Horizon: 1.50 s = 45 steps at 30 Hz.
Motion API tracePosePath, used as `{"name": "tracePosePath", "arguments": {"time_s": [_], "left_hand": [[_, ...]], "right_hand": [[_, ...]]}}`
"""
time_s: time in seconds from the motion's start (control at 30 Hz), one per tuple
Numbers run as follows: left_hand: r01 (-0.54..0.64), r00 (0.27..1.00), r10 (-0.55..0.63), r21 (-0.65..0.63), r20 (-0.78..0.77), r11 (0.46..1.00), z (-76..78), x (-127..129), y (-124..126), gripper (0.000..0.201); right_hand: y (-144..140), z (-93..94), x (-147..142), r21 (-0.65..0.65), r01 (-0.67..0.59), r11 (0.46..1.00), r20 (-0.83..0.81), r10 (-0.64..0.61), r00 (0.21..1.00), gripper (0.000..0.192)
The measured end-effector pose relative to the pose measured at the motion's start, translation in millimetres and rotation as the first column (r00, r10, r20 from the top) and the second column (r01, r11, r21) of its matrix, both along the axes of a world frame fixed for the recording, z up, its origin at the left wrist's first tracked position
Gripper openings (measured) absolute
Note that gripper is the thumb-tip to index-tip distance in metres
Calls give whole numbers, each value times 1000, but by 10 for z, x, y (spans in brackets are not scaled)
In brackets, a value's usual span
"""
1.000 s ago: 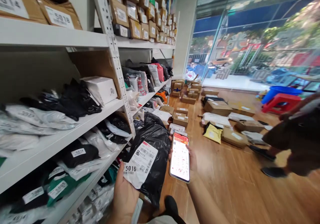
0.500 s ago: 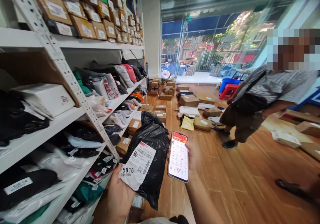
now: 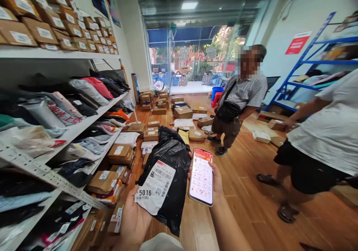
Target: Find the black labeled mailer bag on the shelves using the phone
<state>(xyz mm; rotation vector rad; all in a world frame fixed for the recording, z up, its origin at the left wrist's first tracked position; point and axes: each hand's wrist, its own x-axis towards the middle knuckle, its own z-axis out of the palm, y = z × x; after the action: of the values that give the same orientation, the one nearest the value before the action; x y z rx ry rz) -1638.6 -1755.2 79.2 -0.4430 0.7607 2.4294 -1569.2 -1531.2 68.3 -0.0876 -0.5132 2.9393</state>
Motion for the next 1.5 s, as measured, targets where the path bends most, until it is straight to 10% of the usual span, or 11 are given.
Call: {"name": "tracePosePath", "arguments": {"time_s": [0.37, 0.5, 0.63, 1.5], "left_hand": [[241, 968, -248, -135, -40, 961, 212, 212, 741, 37], [379, 885, -446, -351, -132, 857, 246, 108, 828, 15], [450, 697, -651, -522, -302, 724, 276, 14, 939, 39], [475, 577, -761, -636, -296, 608, 370, -625, 1432, 52]], "right_hand": [[445, -24, 671, -30, 289, 957, 18, -288, 957, 42], [499, -36, 850, -33, 372, 927, 32, -372, 928, 46], [510, -8, 997, -22, 432, 902, 62, -430, 901, 52], [596, 125, 539, -54, 572, 818, 126, -563, 817, 52]]}}
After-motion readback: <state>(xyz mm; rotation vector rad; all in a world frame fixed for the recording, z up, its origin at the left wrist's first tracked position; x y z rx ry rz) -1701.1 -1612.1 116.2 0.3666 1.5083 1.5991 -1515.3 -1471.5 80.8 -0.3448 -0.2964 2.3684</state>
